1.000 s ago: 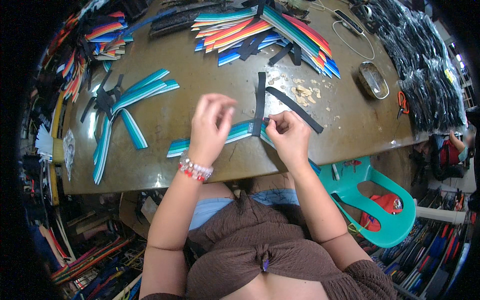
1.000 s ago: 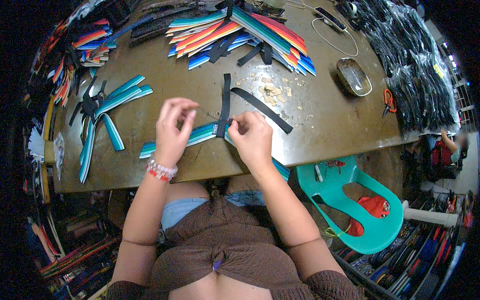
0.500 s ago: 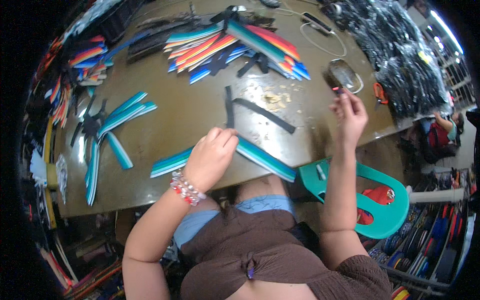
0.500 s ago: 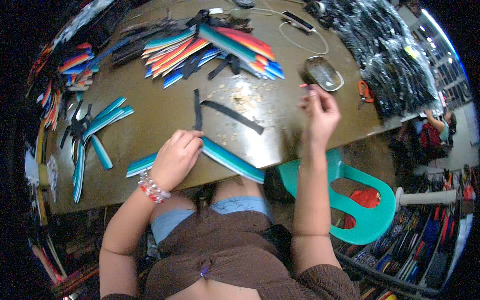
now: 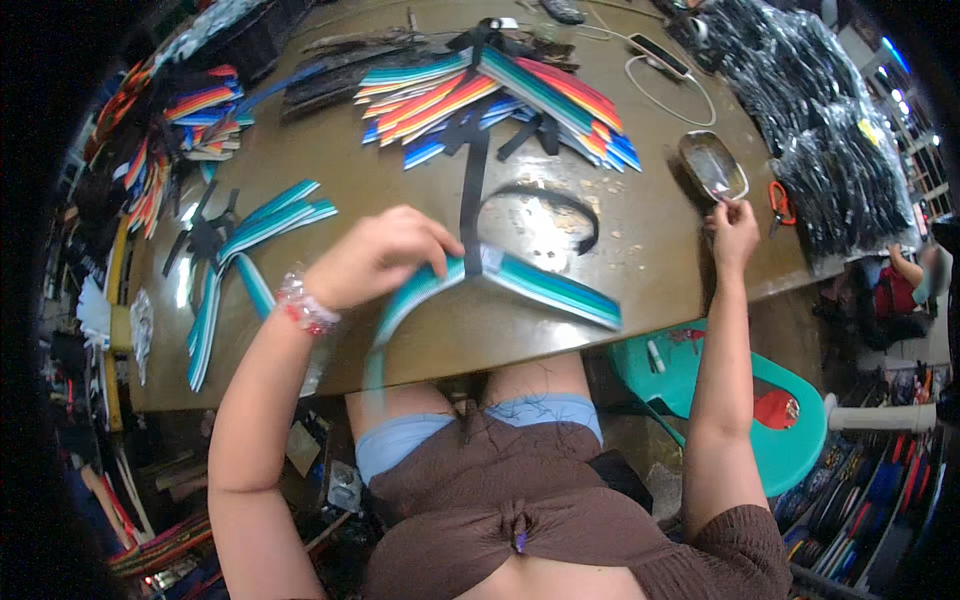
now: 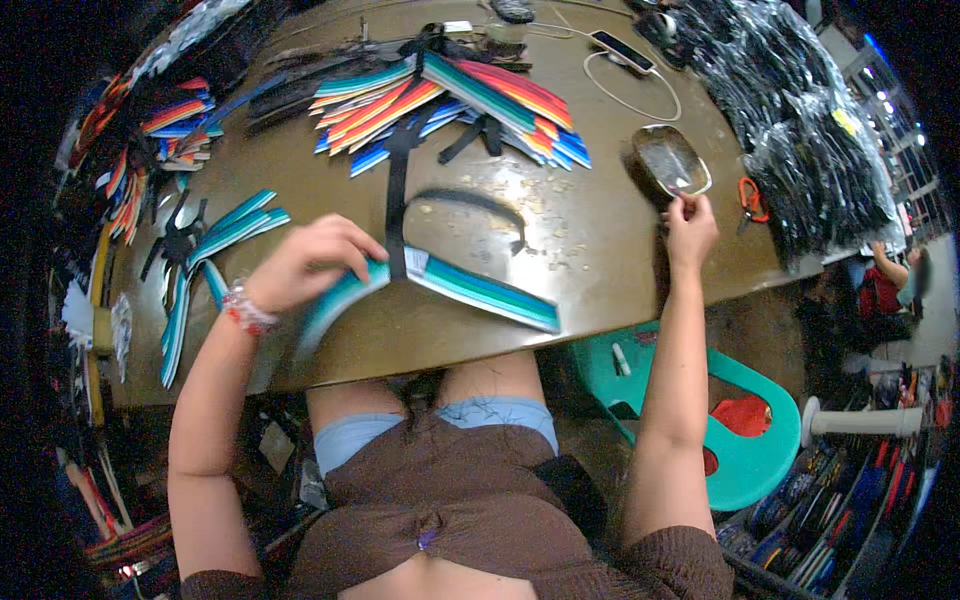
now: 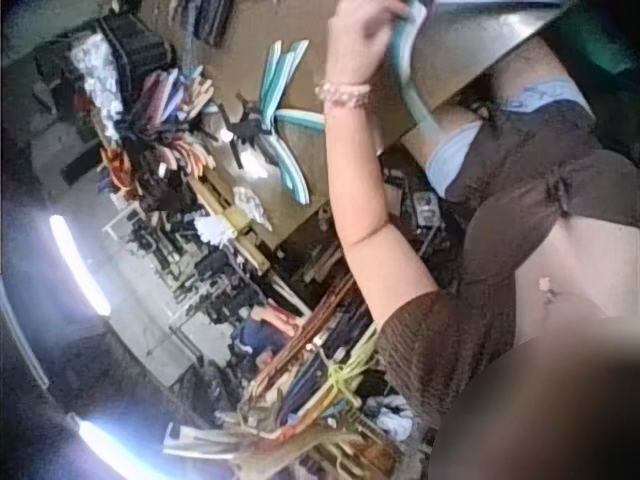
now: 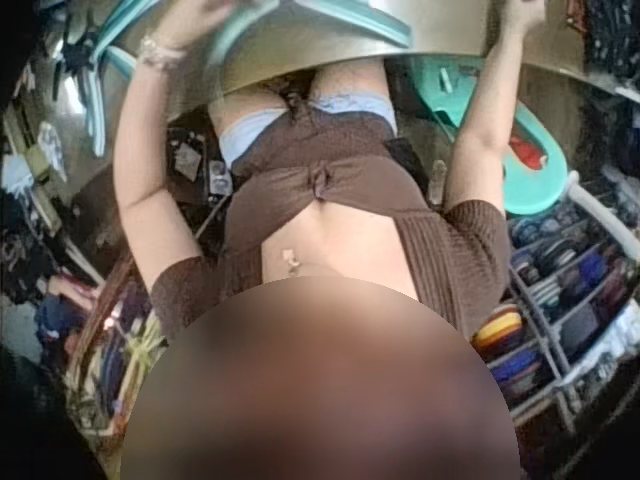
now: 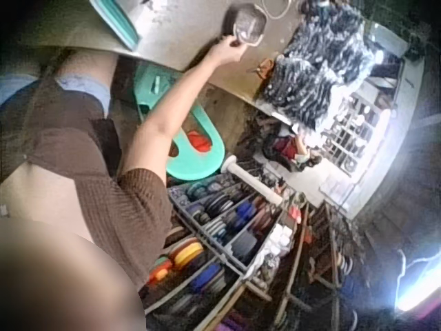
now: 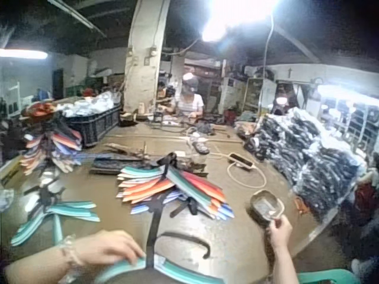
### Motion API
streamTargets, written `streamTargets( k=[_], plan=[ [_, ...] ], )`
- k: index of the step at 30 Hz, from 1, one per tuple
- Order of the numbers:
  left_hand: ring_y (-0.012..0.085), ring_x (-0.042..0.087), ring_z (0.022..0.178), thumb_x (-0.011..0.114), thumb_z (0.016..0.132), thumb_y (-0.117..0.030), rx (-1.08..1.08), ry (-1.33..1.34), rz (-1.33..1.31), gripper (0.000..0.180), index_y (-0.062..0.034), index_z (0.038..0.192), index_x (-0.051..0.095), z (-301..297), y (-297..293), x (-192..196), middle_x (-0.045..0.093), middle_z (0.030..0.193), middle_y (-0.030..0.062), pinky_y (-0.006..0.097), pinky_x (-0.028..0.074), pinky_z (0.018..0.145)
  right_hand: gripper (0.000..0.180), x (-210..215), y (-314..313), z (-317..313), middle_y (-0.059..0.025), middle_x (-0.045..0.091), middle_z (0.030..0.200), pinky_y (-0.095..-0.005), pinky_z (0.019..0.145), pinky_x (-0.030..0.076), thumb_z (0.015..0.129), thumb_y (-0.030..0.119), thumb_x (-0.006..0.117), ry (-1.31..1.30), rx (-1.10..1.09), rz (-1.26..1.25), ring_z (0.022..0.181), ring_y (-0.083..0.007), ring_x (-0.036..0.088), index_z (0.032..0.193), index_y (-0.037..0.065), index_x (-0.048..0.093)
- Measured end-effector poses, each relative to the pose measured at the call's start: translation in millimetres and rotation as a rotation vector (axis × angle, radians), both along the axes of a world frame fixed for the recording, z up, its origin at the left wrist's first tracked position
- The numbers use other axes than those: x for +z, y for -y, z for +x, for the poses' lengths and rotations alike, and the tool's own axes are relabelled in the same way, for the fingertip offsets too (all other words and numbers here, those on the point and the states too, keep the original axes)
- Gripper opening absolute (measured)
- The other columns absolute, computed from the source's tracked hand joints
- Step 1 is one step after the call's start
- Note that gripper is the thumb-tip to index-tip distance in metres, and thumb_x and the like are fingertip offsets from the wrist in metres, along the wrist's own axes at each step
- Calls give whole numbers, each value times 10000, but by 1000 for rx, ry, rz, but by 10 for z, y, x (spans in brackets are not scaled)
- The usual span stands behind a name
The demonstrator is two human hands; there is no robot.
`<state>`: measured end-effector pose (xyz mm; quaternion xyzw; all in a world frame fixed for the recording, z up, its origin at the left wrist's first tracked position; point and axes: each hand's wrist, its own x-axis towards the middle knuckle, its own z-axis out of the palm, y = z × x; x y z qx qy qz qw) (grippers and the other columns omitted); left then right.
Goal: The person repeatedly picks up small black plastic pieces and attaches them to the ends of colorful striped fabric strips. They fold the fabric over the plastic and press it to secure it, then place the finished items on the table. The person also briefly handles a bundle of yellow ribbons and a white stick-like object.
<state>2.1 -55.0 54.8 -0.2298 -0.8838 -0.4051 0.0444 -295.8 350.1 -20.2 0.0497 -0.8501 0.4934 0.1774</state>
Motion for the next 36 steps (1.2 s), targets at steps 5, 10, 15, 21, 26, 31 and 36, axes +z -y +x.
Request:
streamTargets(
  k=[5,10,15,21,26,31,36],
  plan=[
    [250,532,1015,607,709,64,-88,220,-284,227,-107,846,669,80,134,-168,675,1093,14,359,413,944,48,424,759,1031,-61,657,803,-214,642,486,870,37,641,-290,296,-389,677,-106,609,903,6,623],
    [291,579,1037,601,793,-16,54,49,-188,186,-56,969,646,114,-75,-203,636,1064,98,391,467,911,64,443,1574,2096,-67,669,823,-265,731,518,835,-7,632,526,1002,-456,744,-136,658,893,-1,605],
    [277,579,1000,681,797,-139,197,-48,-388,265,-40,1032,608,178,-312,-427,608,1060,90,366,485,889,80,293,1826,1921,-98,676,828,-262,638,536,883,9,595,156,535,-397,743,-120,652,954,-28,588],
    [256,582,921,585,812,-102,376,-245,-652,130,-39,926,587,286,-559,-630,590,1015,89,337,514,798,63,-99,1870,2262,-52,651,826,-240,626,522,868,29,630,355,653,-491,708,-97,628,910,-17,620],
    [298,584,912,601,818,-41,543,-268,-345,99,3,895,557,280,-650,-713,573,992,134,376,499,800,95,-131,1871,2332,-85,620,740,-268,582,497,768,43,687,157,680,-86,611,-135,612,842,2,644],
    [323,587,935,607,834,-5,567,-159,-63,88,22,891,546,314,-539,-783,567,998,154,378,489,825,120,-35,1890,2382,-113,603,736,-335,558,488,724,58,709,27,782,59,594,-227,602,820,31,644],
    [311,586,936,597,852,-21,588,-104,-5,77,25,884,545,308,-537,-822,571,1003,153,366,485,834,116,-40,1927,2389,-114,613,750,-328,567,490,730,64,706,-64,821,116,593,-223,603,828,38,649]
  ],
)
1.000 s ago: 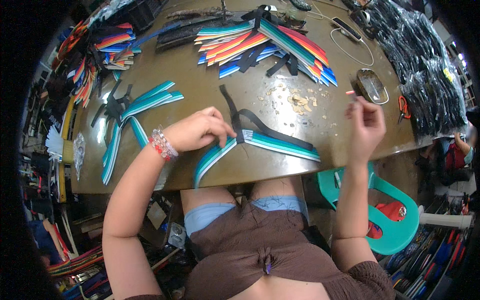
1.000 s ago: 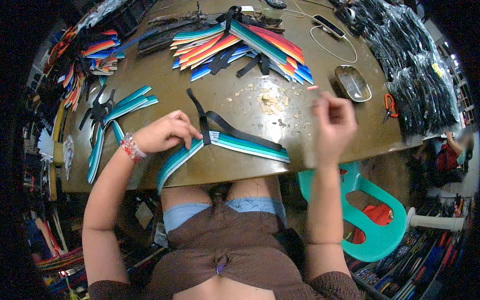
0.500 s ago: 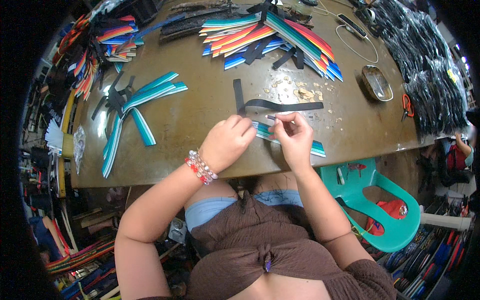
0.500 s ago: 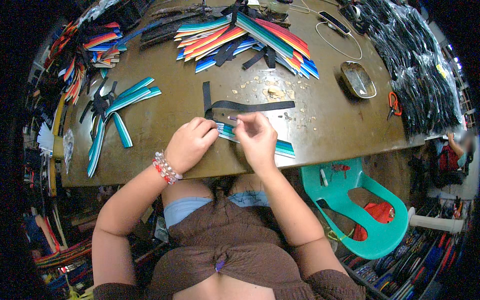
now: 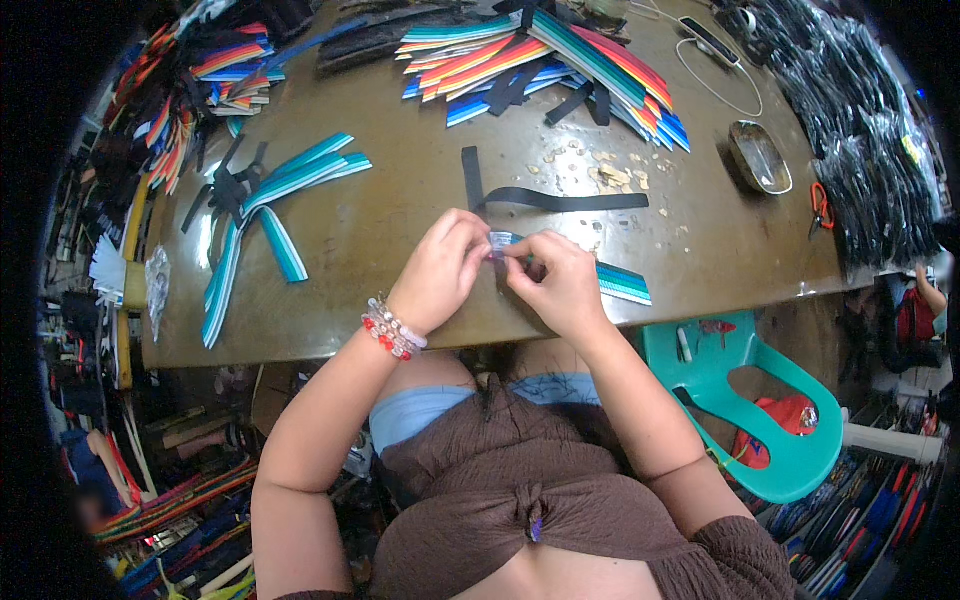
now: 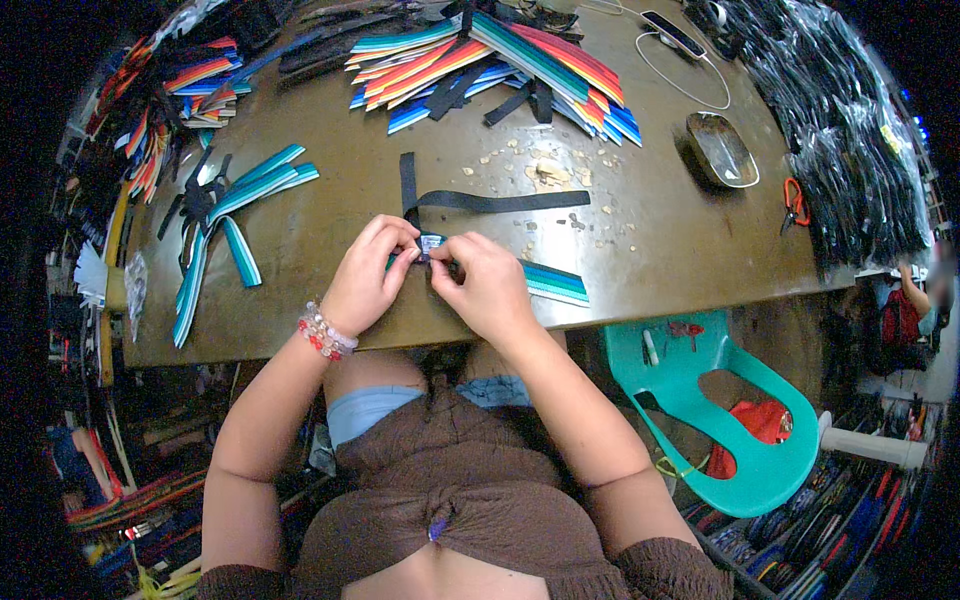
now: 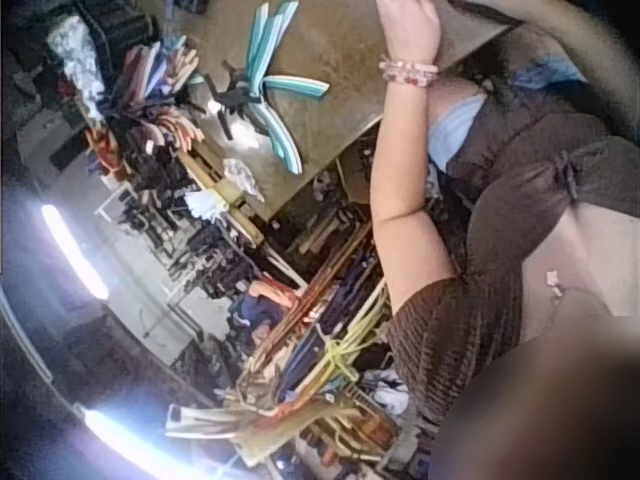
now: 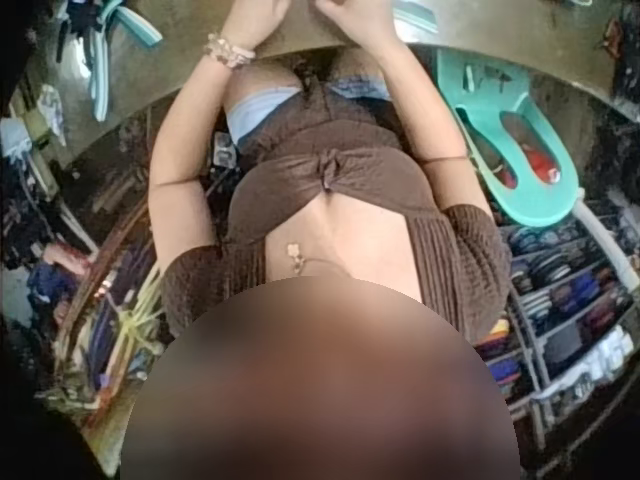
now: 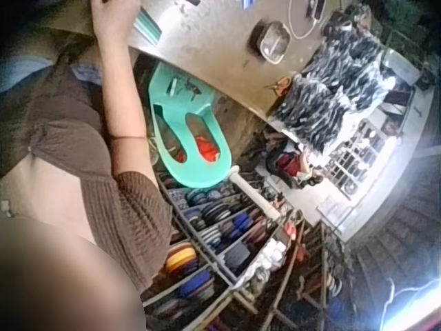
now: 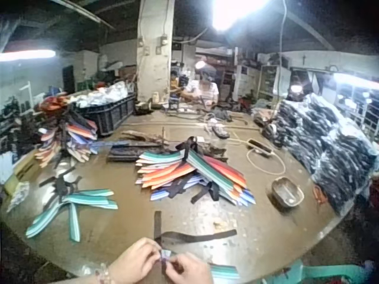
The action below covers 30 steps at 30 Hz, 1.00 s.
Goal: The person repeatedly picks up small black plastic pieces and attaches them to the ends of colorful striped fabric strips. They fold the fabric over the plastic and press it to secure it, then place the finished items on the table. The person also briefly handles a bundle of yellow ribbons and a white stick-like object.
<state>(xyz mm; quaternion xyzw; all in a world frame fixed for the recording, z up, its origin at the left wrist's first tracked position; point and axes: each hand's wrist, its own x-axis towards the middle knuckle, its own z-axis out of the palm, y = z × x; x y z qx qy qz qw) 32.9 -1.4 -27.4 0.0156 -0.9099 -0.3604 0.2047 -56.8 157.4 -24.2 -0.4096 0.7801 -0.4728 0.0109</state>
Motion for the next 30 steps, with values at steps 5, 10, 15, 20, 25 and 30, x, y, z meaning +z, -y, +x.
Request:
streamTargets(
  k=[5,10,15,20,25,30],
  plan=[
    [227,588,913,551,933,-129,-100,197,214,169,15,850,577,-46,177,353,595,983,110,323,463,844,75,-13,-36,-53,-70,634,737,-279,568,482,770,60,690,259,-52,-39,588,-144,587,821,26,648],
    [251,621,786,615,888,-141,1,308,44,145,-3,922,647,-100,139,539,609,911,132,335,497,773,57,57,-24,-129,-35,625,748,-227,534,493,861,43,630,749,-90,-354,597,-74,568,863,-11,611],
    [343,593,848,644,848,-152,148,185,-167,165,-35,964,644,-256,-39,242,568,896,165,408,495,762,85,130,100,-257,-80,646,733,-247,528,535,859,38,631,773,-84,-434,608,-111,624,890,-34,598],
    [349,582,822,621,859,-146,144,129,-252,140,-11,864,584,-376,50,86,563,882,163,420,486,739,74,41,205,-253,-62,616,691,-240,494,514,866,31,604,624,-206,-329,572,-108,602,878,-42,602],
    [275,565,699,610,876,-126,168,11,-14,135,3,872,571,-332,95,12,548,817,142,363,473,647,116,-45,221,-189,-139,637,721,-324,578,503,742,72,697,199,-185,-94,603,-203,626,768,-18,630],
    [349,566,719,594,878,-108,171,37,59,118,5,864,563,-343,122,-73,558,841,172,412,475,676,109,4,270,-170,-130,640,723,-312,579,503,743,68,696,153,-169,-55,603,-193,623,779,-15,635]
  ],
)
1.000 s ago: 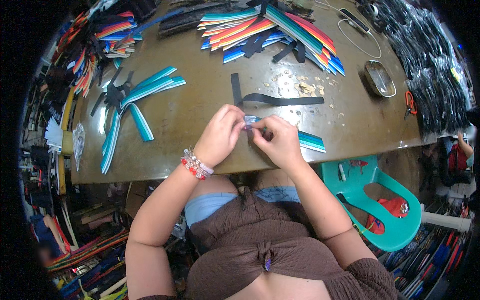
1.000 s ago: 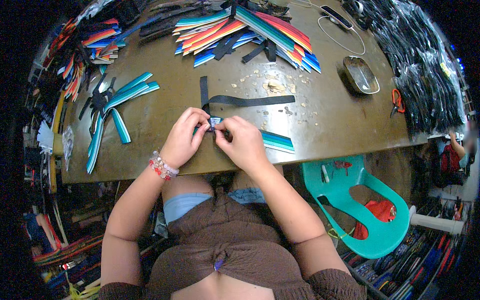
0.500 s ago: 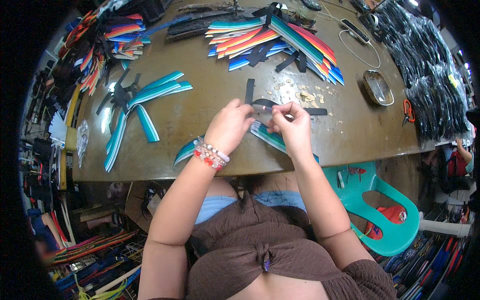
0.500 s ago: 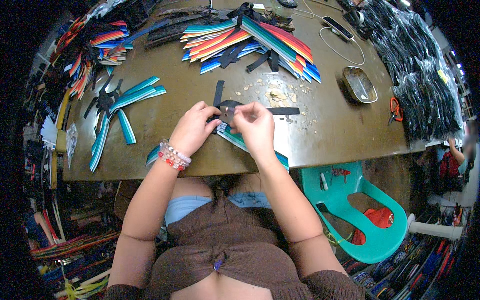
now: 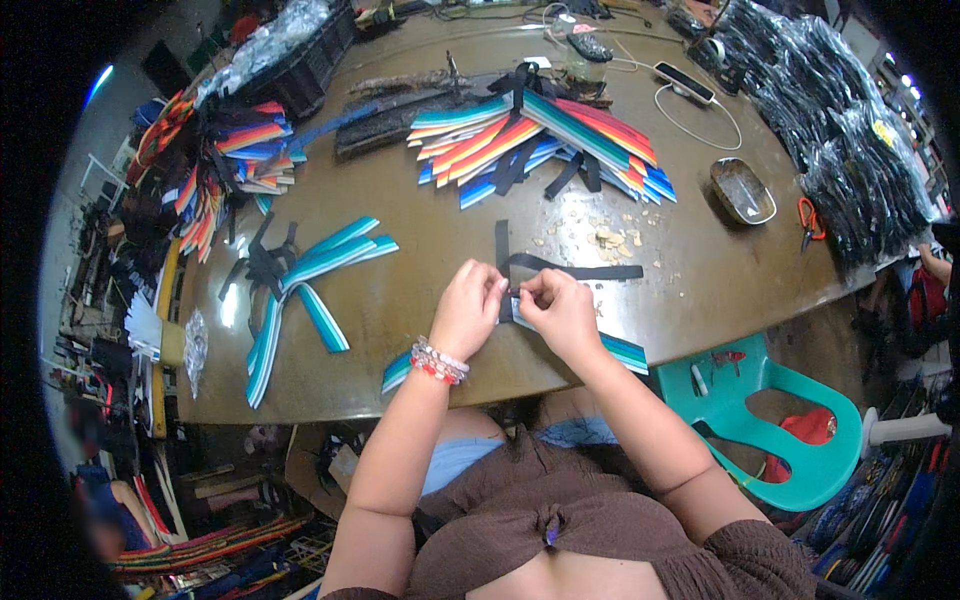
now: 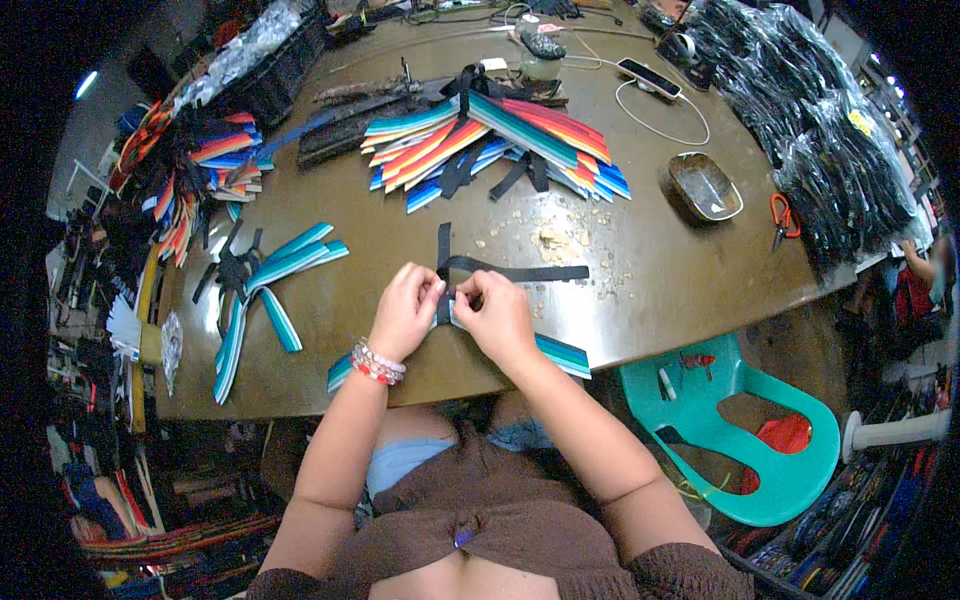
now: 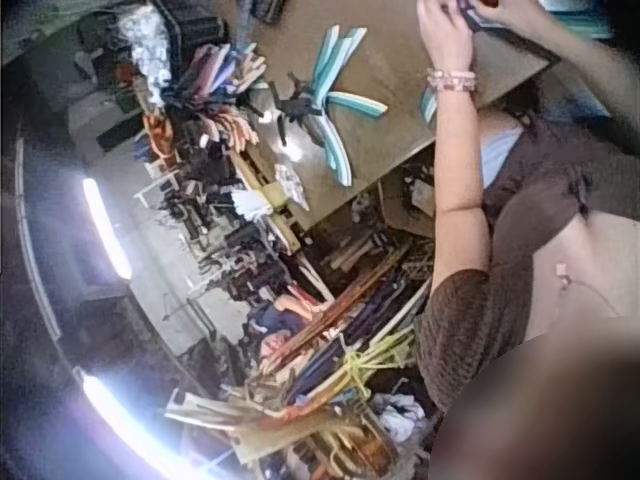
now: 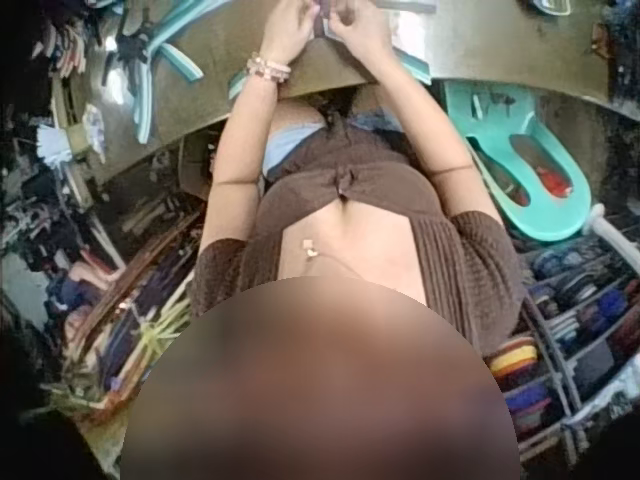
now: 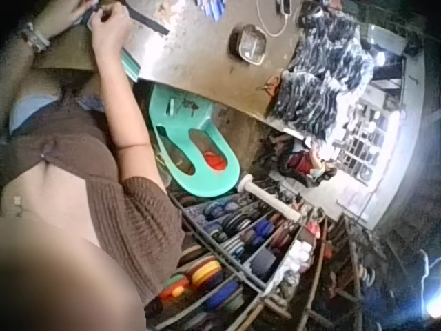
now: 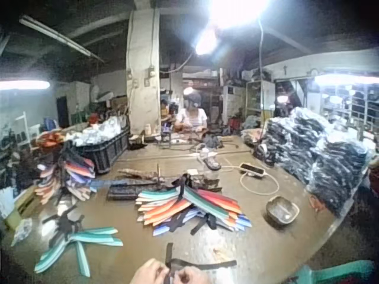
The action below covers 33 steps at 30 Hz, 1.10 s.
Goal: The person repeatedly picks up small black plastic pieces and attaches them to the ends of colorful striped fabric strips. They fold the fabric over the plastic and press it to secure it, then place the finished items on the table. The person also briefly handles a bundle of yellow ribbons and a white stick-like object.
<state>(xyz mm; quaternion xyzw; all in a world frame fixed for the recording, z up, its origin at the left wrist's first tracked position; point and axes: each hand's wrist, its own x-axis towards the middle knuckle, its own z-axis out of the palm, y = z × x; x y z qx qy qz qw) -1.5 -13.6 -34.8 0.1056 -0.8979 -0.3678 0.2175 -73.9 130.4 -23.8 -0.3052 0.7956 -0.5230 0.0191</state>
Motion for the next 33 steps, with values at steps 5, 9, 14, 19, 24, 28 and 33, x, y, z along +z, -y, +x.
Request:
streamTargets(
  k=[5,9,14,19,24,28,33],
  plan=[
    [180,550,718,571,916,-90,-29,-97,293,99,2,881,560,70,-15,187,532,820,88,291,457,677,104,-52,-38,-34,-78,635,689,-289,557,482,744,66,697,157,-50,-124,585,-120,588,782,-11,639],
    [196,572,860,600,923,-176,-878,121,463,158,-23,965,599,378,-12,454,571,869,77,309,455,852,161,-136,-94,-139,-37,636,743,-231,554,492,861,64,658,517,-10,-426,635,-77,586,995,-25,655],
    [325,521,1023,737,778,-283,119,104,-304,328,-62,974,594,495,-160,333,518,1132,132,431,444,870,209,107,-174,-228,-72,663,915,-265,743,510,872,74,663,675,139,-395,794,-127,618,1047,-39,656],
    [312,549,896,774,734,-180,99,129,-65,346,-47,933,524,488,-36,150,513,1013,150,410,459,799,109,492,-380,-217,-155,594,1218,-376,992,422,771,77,725,265,524,243,1140,-259,565,874,41,729],
    [197,597,813,749,743,-12,117,40,227,433,-31,1070,465,547,118,189,439,1054,109,304,528,676,153,392,-147,-233,-185,572,1261,-371,996,424,745,131,744,17,656,314,1183,-316,547,893,93,743],
    [157,567,778,722,766,-1,177,-110,163,342,-34,1022,497,679,395,251,472,1004,85,275,504,635,135,424,240,-157,-147,609,1186,-438,966,426,776,203,698,-171,628,521,1086,-325,564,882,129,737],
    [321,533,1043,587,871,-69,625,-243,-347,191,-26,1057,573,1129,1589,346,547,1094,159,424,408,955,61,1026,909,-788,-109,663,830,-381,775,505,737,73,662,-323,568,293,852,-284,645,784,83,700]
  ],
)
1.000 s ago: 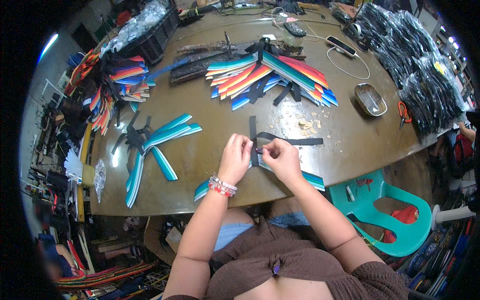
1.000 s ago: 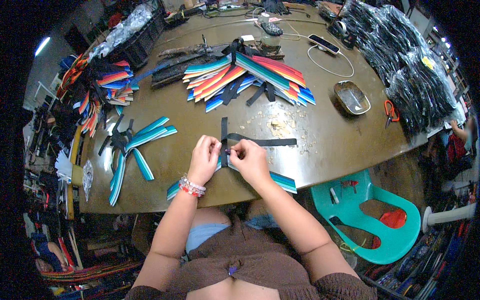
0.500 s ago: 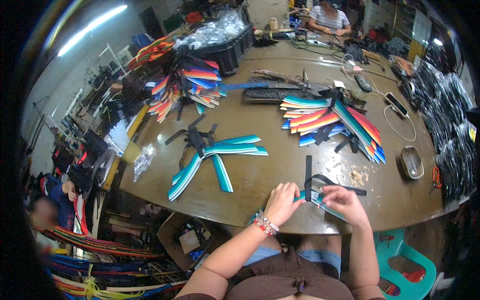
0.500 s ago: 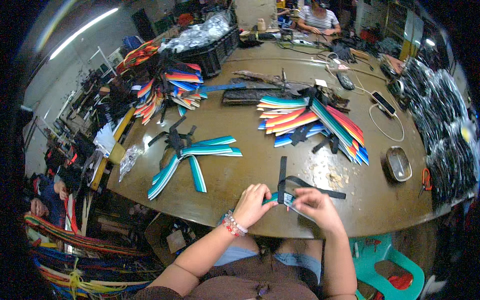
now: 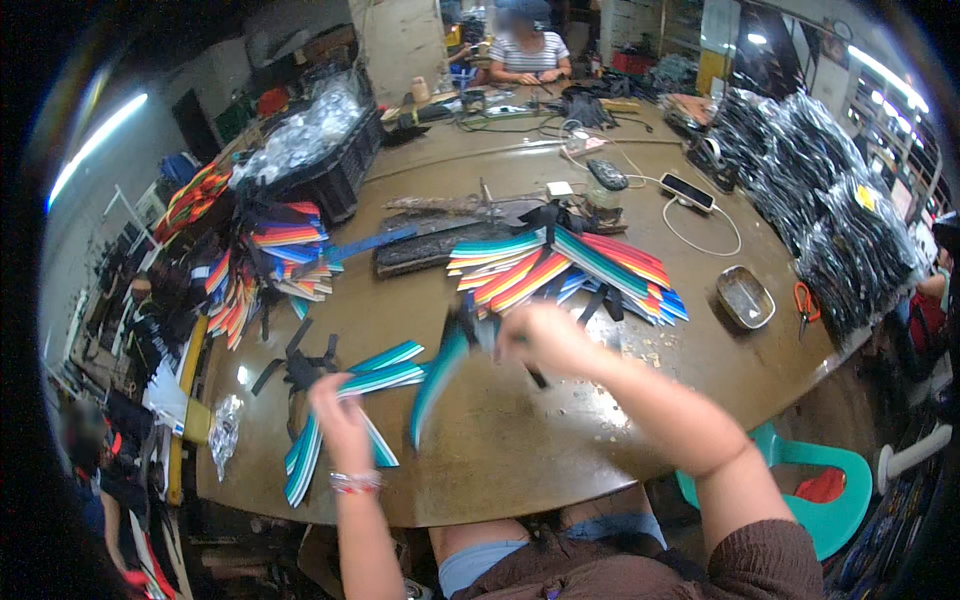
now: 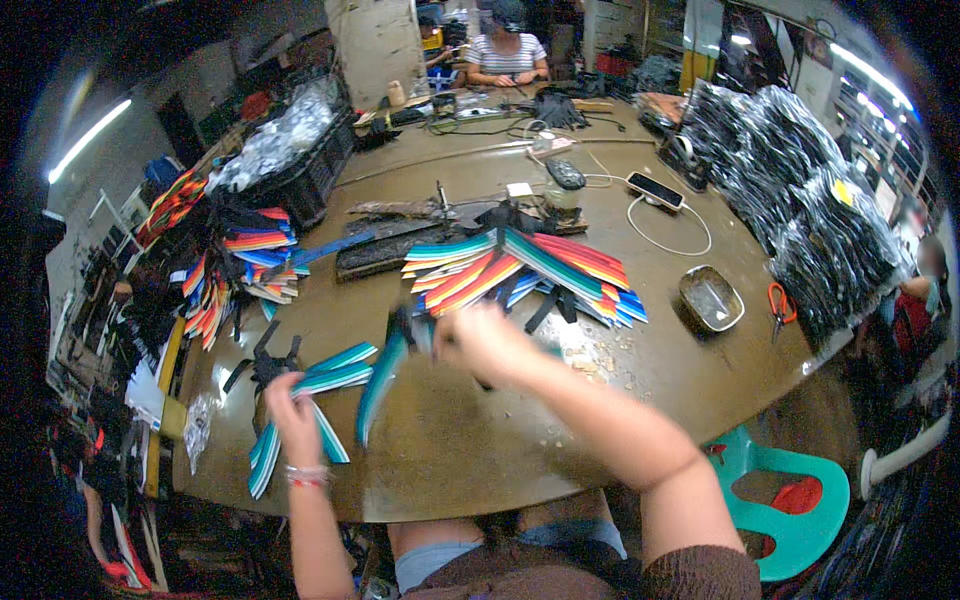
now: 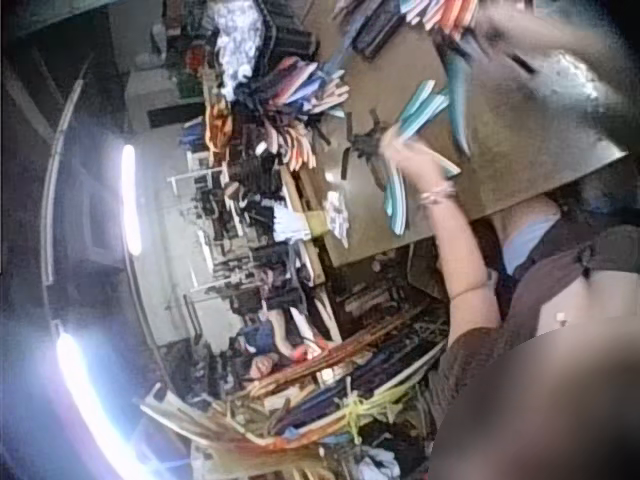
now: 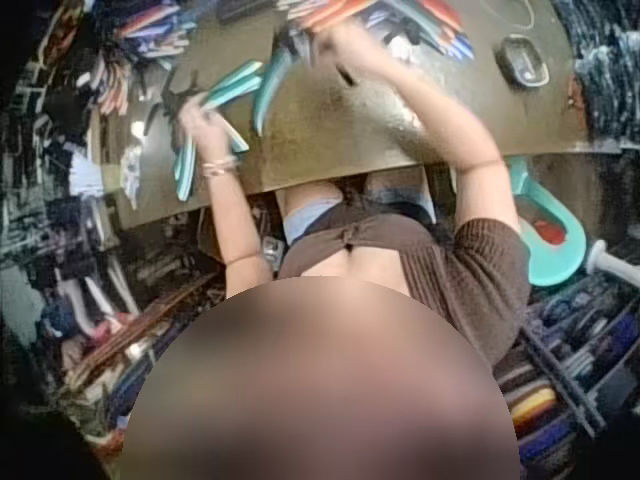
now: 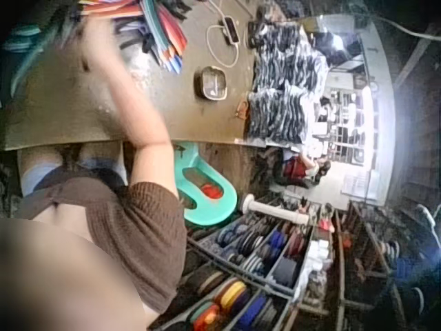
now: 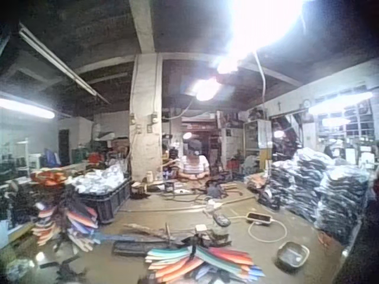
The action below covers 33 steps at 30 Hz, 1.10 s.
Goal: The person repeatedly picks up small black plastic pieces and attaches them to the ends of colorful striped fabric strips. They fold the fabric over the plastic and press it to secure it, then place the finished items on the table. The person also briefly handles a bundle of yellow ribbons and a white stick-like object.
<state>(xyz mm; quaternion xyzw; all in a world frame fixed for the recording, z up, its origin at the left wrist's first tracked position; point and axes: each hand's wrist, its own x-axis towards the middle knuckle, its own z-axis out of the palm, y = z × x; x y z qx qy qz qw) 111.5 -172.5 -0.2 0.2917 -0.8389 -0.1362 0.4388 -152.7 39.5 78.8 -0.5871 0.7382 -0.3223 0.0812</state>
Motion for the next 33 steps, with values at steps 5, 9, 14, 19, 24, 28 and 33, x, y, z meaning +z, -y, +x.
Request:
streamTargets(
  k=[5,9,14,19,24,28,33],
  plan=[
    [374,552,1078,654,816,-48,117,342,212,373,-34,1183,589,553,895,-224,612,1116,204,427,418,955,170,381,84,-1463,-150,706,798,-358,759,540,690,125,698,-204,-429,110,755,-276,688,842,62,743],
    [369,571,1043,662,826,-90,33,353,119,347,-27,1161,595,572,850,-241,626,1116,191,430,434,924,123,122,-1035,-1740,-152,598,883,-399,797,499,735,116,680,-421,-921,-208,927,-309,607,857,106,698],
    [313,633,971,675,849,-154,11,238,156,332,-13,1139,596,78,274,182,655,1074,173,380,491,858,80,-363,-2728,-1440,-72,683,855,-293,716,500,838,39,629,-95,-1254,-778,741,-161,636,891,1,676],
    [141,616,952,684,836,-72,-532,-88,369,245,-40,1075,638,-613,-868,448,655,1070,47,260,500,792,104,-853,-3149,-1249,-105,629,797,-300,670,494,828,60,667,-86,-1288,-391,724,-158,621,899,-11,639],
    [292,589,994,724,777,-205,-689,565,121,248,-70,975,662,-846,-1756,224,641,1038,109,384,484,866,99,-1030,-3157,-1379,-105,619,823,-317,648,493,825,52,665,-128,-1177,-378,688,-191,606,865,-21,610],
    [295,525,1036,738,772,-227,-629,342,-21,265,-77,978,664,-805,-1791,-5,570,1163,92,418,440,907,78,-939,-3041,-1345,-104,619,821,-322,634,492,830,42,659,-320,-1219,-494,673,-189,605,820,-11,602],
    [278,512,1012,791,718,-274,-504,258,74,287,-85,908,689,-885,-1711,-101,510,1218,105,410,418,923,63,-471,-2357,-670,-34,613,795,-254,598,442,847,41,645,-115,-1024,-680,658,-102,541,902,14,659]
  ],
)
